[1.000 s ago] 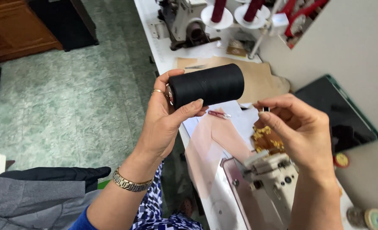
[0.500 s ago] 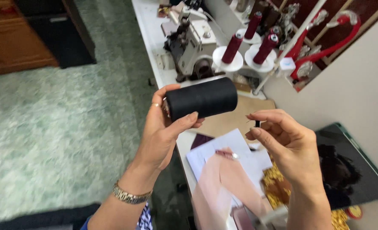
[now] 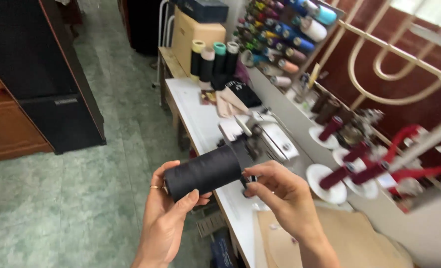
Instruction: Selecting a thread spool from a rack and threading an industrial sewing machine.
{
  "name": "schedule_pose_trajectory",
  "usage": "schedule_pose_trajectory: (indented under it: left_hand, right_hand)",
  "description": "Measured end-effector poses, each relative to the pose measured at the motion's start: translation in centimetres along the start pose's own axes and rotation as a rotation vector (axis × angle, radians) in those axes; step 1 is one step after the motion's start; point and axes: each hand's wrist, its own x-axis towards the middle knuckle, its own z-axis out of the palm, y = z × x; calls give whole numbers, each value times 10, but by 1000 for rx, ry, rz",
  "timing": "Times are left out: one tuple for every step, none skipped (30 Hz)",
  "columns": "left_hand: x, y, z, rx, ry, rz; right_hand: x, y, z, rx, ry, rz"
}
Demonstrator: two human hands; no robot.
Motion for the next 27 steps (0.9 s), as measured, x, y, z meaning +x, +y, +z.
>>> schedule_pose_trajectory:
  left_hand:
    - [15, 7, -7, -17, -6, 28]
    - [26, 18, -10, -18, -7, 25]
    - [36, 28, -12, -13, -12, 18]
    - [46, 36, -11, -3, -24, 10]
    - [56, 41, -13, 1, -30, 6]
    - [65, 46, -14, -17, -57, 25]
    - [75, 49, -15, -36, -84, 43]
    - [83, 56, -12, -32, -99, 34]
    - [91, 62, -8, -29, -69, 4]
    - [99, 69, -3, -26, -41, -24]
    - [115, 64, -10, -23, -56, -30]
    - [132, 58, -15, -38, -110, 65]
    - [150, 51, -19, -55, -164, 160]
    - [163, 56, -15, -56, -183, 158]
    - [176, 61, -11, -41, -149, 122]
    - [188, 65, -8, -24, -112, 87]
    - [206, 64, -5, -24, -127, 85]
    - [225, 63, -3, -14, -128, 83]
    - [245, 61, -1, -5, -130, 82]
    - [265, 62, 4, -5, -140, 78]
    - [285, 62, 10, 14, -168, 92]
    - [305, 63, 17, 34, -193, 104]
    - [323, 63, 31, 36, -200, 100]
    - [343, 67, 47, 46, -159, 69]
    - [363, 72, 63, 56, -118, 38]
    - [381, 81, 79, 65, -131, 36]
    - [398, 90, 94, 119, -149, -33]
  right_hand:
    - [14, -2, 10, 47, 8, 18]
    - [26, 2, 17, 45, 8, 20]
    - [36, 5, 21, 63, 18, 21]
    - [45, 9, 23, 81, 35, 20]
    - [56, 10, 25, 79, 44, 21]
    - [66, 11, 26, 30, 63, 0]
    - [76, 12, 27, -20, 82, -20]
    - [86, 11, 30, -28, 98, -18]
    - [95, 10, 33, -35, 130, -13]
    - [107, 9, 35, -43, 162, -10]
    - [117, 11, 38, -51, 177, -11]
    - [129, 15, 40, -43, 162, -42]
    - [141, 19, 41, -36, 146, -73]
    - [153, 28, 42, -46, 159, -80]
    - [165, 38, 43, -13, 164, -87]
    - [178, 49, 43, 22, 167, -92]
    - [191, 57, 43, 15, 177, -97]
    - [204, 67, 43, 10, 195, -95]
    - [219, 77, 42, 5, 213, -92]
    - [232, 87, 41, -1, 221, -95]
    - [246, 98, 39, 13, 236, -100]
    - [261, 109, 36, 29, 251, -102]
    - [274, 120, 30, 25, 260, -102]
    - [291, 131, 24, -35, 296, -95]
    - [309, 141, 18, -94, 333, -86]
    - [326, 147, 11, -95, 349, -89]
    - [342, 153, 4, -76, 367, -85]
